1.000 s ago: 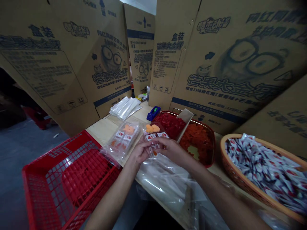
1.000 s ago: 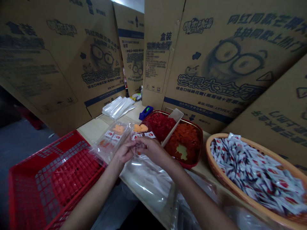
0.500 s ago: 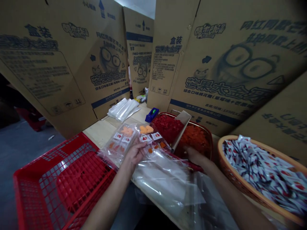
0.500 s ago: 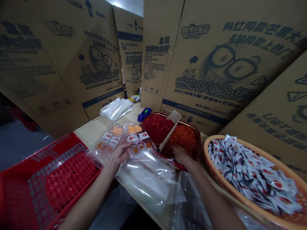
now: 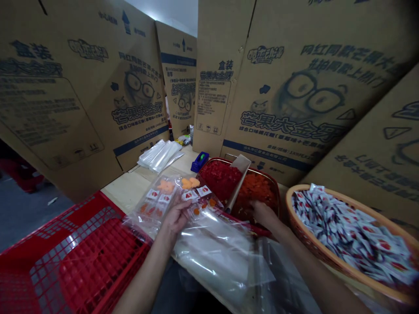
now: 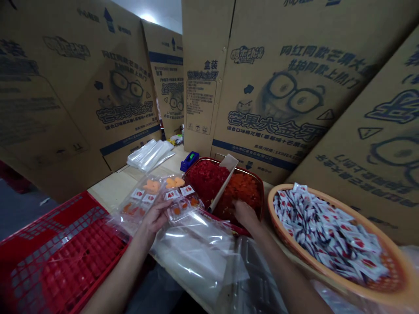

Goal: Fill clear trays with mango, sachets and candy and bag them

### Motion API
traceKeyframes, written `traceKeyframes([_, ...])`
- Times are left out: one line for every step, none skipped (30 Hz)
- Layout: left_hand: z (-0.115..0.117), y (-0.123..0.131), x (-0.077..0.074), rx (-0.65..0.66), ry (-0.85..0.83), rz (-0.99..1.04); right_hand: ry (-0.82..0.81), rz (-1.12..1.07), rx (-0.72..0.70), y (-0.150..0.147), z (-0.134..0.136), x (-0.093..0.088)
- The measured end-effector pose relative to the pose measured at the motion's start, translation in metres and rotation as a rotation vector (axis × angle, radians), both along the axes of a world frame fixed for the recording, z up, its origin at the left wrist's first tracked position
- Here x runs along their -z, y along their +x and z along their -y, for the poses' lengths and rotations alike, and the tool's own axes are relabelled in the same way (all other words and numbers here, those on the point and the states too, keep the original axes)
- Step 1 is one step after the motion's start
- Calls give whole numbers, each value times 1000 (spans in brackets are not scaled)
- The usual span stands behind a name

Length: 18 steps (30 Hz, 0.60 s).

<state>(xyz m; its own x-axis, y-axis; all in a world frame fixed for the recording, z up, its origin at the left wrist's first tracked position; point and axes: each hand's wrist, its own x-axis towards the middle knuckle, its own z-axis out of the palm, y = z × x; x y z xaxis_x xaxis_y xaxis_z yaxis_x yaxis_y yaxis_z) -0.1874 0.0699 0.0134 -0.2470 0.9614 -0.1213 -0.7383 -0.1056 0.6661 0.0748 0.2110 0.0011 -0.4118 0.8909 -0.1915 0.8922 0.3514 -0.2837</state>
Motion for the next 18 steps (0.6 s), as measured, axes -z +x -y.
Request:
traceKeyframes([-1,-1,0,-3,4,-7,28,2,23,0,-1,-6])
traceKeyframes([-2,-1,1,-2,7,-14,67,-19,37,-1,0,-13])
traceKeyframes([-3,-1,2,0,8,-18,115,-74,34,-5,3,-21])
traceKeyframes([-4,-1,3,1,10,-21,162,-165,10,-11,7,-30])
traceKeyframes([-5,-1,4,2,10,-22,192,-278,-37,-20,14,-39])
traceKeyframes([-6,-1,5,5,9,-20,203,-400,-104,-31,23,-48])
traceKeyframes([-6,-1,6,7,6,-13,175,-503,-185,-43,33,-56])
traceKeyframes([-7,-1,7,6,0,-1,118,-554,-272,-56,44,-62])
traceKeyframes([-7,0,7,4,-7,13,78,-581,-350,-69,54,-67])
traceKeyframes([-7,0,7,3,-16,27,51,-602,-423,-82,63,-69])
traceKeyframes([-7,1,7,4,-24,38,34,-613,-487,-93,69,-70])
traceKeyframes([-7,0,6,6,-28,44,29,-621,-532,-102,72,-69])
traceKeyframes([-6,0,6,6,-27,44,34,-625,-556,-110,71,-68])
traceKeyframes([-5,-1,5,6,-21,43,55,-618,-549,-115,67,-66])
traceKeyframes([-4,-2,5,3,-13,42,94,-589,-514,-118,59,-65])
traceKeyframes([-2,-4,4,-6,-5,40,144,-515,-456,-120,48,-64])
traceKeyframes([-1,-5,4,-17,-1,38,191,-406,-389,-120,35,-64])
traceKeyframes([1,-7,3,-26,-7,36,224,-277,-328,-120,21,-63])
